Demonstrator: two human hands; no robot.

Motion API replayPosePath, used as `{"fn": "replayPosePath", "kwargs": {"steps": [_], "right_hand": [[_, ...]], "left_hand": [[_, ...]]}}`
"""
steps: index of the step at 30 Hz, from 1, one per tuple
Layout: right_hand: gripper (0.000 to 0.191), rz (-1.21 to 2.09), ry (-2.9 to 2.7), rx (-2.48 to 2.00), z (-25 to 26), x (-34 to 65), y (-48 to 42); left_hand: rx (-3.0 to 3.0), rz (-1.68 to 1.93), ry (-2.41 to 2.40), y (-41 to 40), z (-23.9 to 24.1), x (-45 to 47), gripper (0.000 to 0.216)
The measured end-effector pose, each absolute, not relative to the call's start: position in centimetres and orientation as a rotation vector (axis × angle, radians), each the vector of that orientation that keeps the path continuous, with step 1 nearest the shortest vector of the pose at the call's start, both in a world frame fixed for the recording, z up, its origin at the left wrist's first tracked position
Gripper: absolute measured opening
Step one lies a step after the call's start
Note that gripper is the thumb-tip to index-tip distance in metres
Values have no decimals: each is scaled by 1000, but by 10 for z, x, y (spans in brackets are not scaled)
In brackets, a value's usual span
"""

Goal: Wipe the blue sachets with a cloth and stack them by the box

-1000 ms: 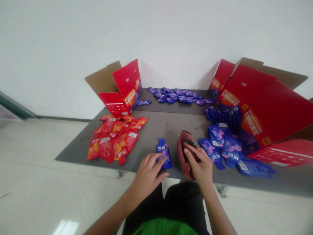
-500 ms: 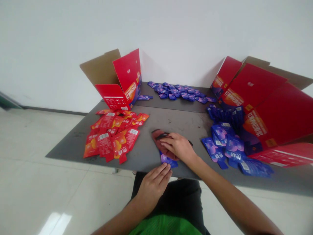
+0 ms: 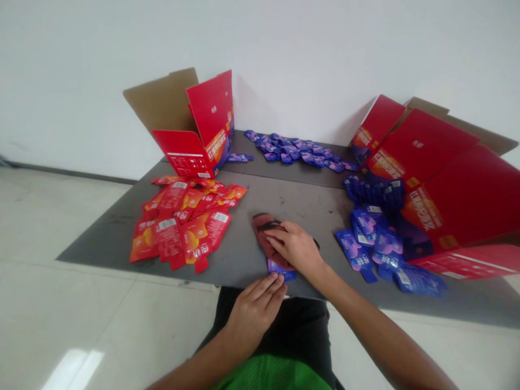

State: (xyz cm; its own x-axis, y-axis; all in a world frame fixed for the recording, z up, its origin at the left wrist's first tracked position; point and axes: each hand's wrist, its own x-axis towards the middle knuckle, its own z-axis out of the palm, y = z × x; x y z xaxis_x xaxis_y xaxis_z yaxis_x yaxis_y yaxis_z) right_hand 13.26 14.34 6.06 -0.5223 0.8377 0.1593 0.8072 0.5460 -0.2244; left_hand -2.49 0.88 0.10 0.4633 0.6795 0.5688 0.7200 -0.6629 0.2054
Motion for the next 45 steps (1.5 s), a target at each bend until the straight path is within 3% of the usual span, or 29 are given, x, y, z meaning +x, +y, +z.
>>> {"fn": "replayPosePath", "kwargs": {"steps": [5, 9, 13, 17, 20, 24, 28, 32, 36, 40, 45], "right_hand": [[29, 68, -2401, -1391, 90, 136, 137], [24, 196, -2524, -1341, 78, 141, 93], [24, 210, -2503, -1449, 59, 134, 126], [27, 92, -2438, -1514, 80, 130, 159], [27, 84, -2422, -1424, 93, 137, 129], [22, 189, -2545, -1381, 76, 143, 92], [24, 200, -2477, -1485, 60, 135, 134], [26, 118, -2386, -1525, 80, 132, 168], [25, 145, -2361, -1407, 89, 144, 121], [21, 260, -2459, -1396, 63, 146, 89], [24, 238, -2357, -1532, 56, 130, 149]], "left_hand": [[-2605, -985, -1306, 8, -2, -24, 34], [-2643, -992, -1350, 8, -7, -23, 31], [-2636, -990, -1310, 9, -5, -25, 36], [-2649, -902, -1336, 8, -6, -25, 37], [-2624, -937, -1356, 8, -8, -23, 35], [-2623, -1041, -1379, 9, -7, -21, 31], [-2623, -1030, -1323, 10, -3, -22, 34], [-2620, -1028, -1332, 9, -4, -22, 37], [-2608, -1109, -1362, 8, -6, -19, 37], [-2622, -1146, -1414, 9, -6, -19, 35], [-2630, -1089, -1316, 10, -4, -20, 37]]}}
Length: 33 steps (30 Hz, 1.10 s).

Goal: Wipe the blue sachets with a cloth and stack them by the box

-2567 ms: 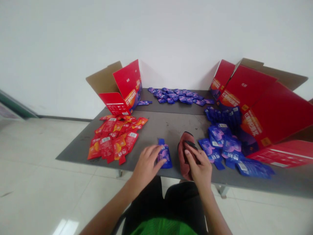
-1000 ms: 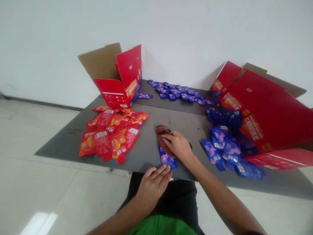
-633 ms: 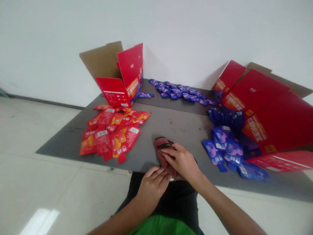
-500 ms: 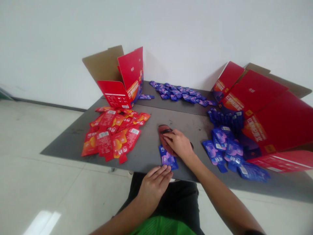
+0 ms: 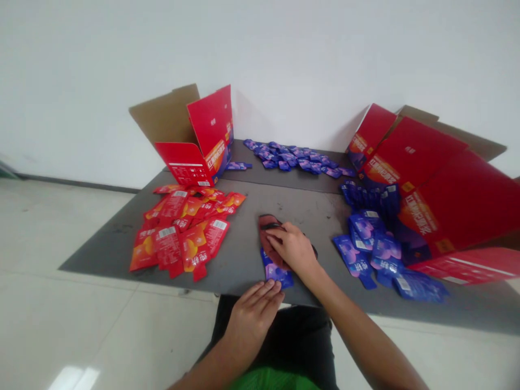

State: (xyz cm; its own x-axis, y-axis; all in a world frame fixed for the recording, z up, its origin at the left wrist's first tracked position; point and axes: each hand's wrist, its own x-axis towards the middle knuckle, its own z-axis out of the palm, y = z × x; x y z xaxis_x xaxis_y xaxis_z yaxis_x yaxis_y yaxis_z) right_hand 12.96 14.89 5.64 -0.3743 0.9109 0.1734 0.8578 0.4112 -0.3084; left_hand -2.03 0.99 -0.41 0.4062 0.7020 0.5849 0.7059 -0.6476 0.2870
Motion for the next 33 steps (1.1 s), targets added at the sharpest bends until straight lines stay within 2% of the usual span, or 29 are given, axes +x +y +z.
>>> {"fn": "replayPosePath", "kwargs": {"steps": [4, 8, 11, 14, 19, 23, 27, 33], "right_hand": [[26, 233, -2140, -1477, 85, 142, 158], [26, 328, -1848, -1318, 92, 171, 102], [27, 357, -1724, -1319, 76, 188, 60], [25, 394, -1655, -1355, 54, 196, 39], [26, 438, -1630, -1328, 27, 197, 32], [26, 436, -1637, -1295, 19, 197, 34], [27, 371, -1672, -1213, 13, 199, 35], [24, 286, -1648, -1226, 4, 194, 38]], "left_hand": [[-2722, -1087, -1363, 19, 12, -28, 29], [-2723, -992, -1618, 52, 35, -38, 30], [-2520, -763, -1865, 84, 41, -34, 35], [-2387, -526, -2007, 107, 38, -20, 51], [-2505, -414, -2148, 126, 28, -6, 61], [-2727, -669, -2370, 144, 21, -13, 66], [-2905, -1179, -2461, 166, 31, -20, 53], [-2770, -1570, -2460, 215, 104, 22, 57]]}}
